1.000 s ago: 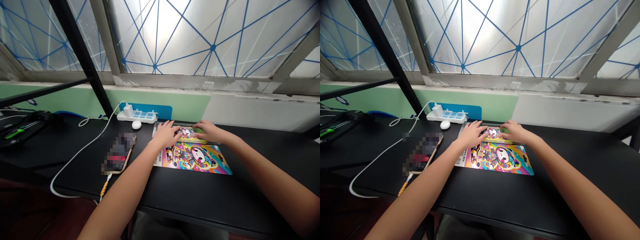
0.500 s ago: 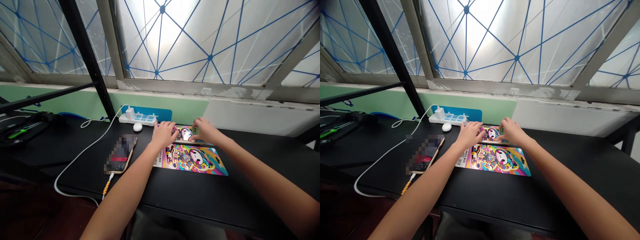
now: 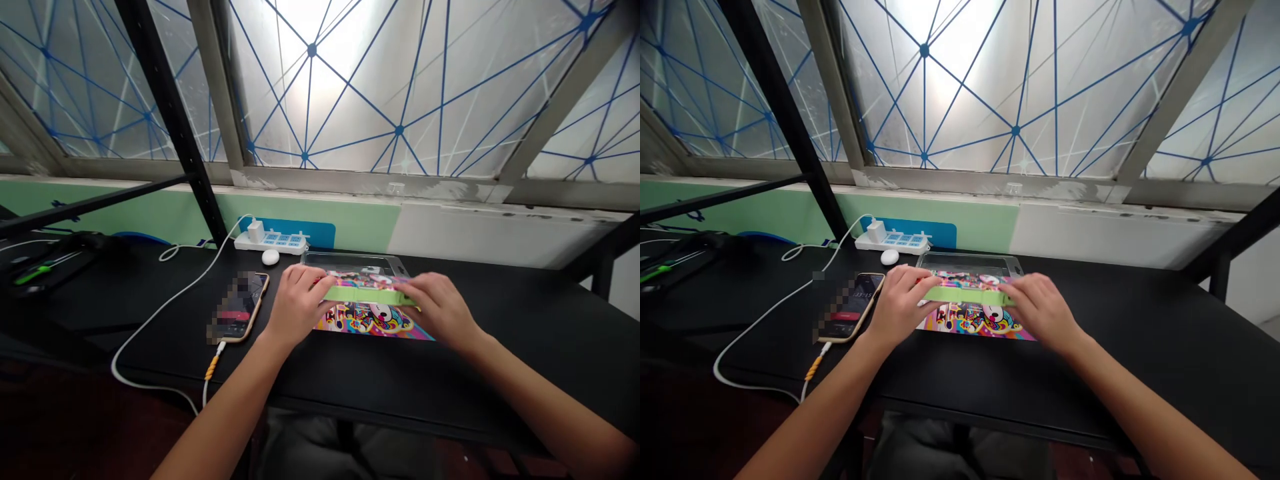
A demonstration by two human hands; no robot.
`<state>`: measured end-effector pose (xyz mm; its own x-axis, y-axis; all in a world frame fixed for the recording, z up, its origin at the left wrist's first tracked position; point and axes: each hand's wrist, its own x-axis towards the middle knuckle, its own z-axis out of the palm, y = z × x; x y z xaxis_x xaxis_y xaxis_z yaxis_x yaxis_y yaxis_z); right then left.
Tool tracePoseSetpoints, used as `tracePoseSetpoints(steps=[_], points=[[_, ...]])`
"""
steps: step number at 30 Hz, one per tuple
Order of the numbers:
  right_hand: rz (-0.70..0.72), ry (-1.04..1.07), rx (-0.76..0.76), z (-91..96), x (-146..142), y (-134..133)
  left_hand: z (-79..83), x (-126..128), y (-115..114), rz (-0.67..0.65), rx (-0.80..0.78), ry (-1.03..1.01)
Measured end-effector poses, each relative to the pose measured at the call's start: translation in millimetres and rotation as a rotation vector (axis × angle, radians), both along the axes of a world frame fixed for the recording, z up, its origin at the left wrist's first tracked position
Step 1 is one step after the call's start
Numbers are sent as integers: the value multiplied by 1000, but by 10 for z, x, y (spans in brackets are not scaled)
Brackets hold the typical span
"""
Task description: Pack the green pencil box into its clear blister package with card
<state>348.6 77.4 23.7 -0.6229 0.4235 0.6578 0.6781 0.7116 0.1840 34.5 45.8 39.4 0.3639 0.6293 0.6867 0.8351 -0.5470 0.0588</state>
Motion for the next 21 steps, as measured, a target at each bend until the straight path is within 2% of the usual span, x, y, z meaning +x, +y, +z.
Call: tracePoseSetpoints(steps=[4,7,11,17,21], points=[[117,-75,-12,-194,-36,-258,-202,-70,-189,-21,-144,-44],[148,-96,-85,-255,-124,-281,-299,-130,-229,-12,-326,-100],[151,-67,-245,-246,-168,-272,-369,-217,-254,-9,-562,-213],[57,26,-504,-134,-40,-236,-373,-256,-246,-19,-605,-248],[40,70,-756,-27,64,-199,-332,-239,-255,23,-633,-268]])
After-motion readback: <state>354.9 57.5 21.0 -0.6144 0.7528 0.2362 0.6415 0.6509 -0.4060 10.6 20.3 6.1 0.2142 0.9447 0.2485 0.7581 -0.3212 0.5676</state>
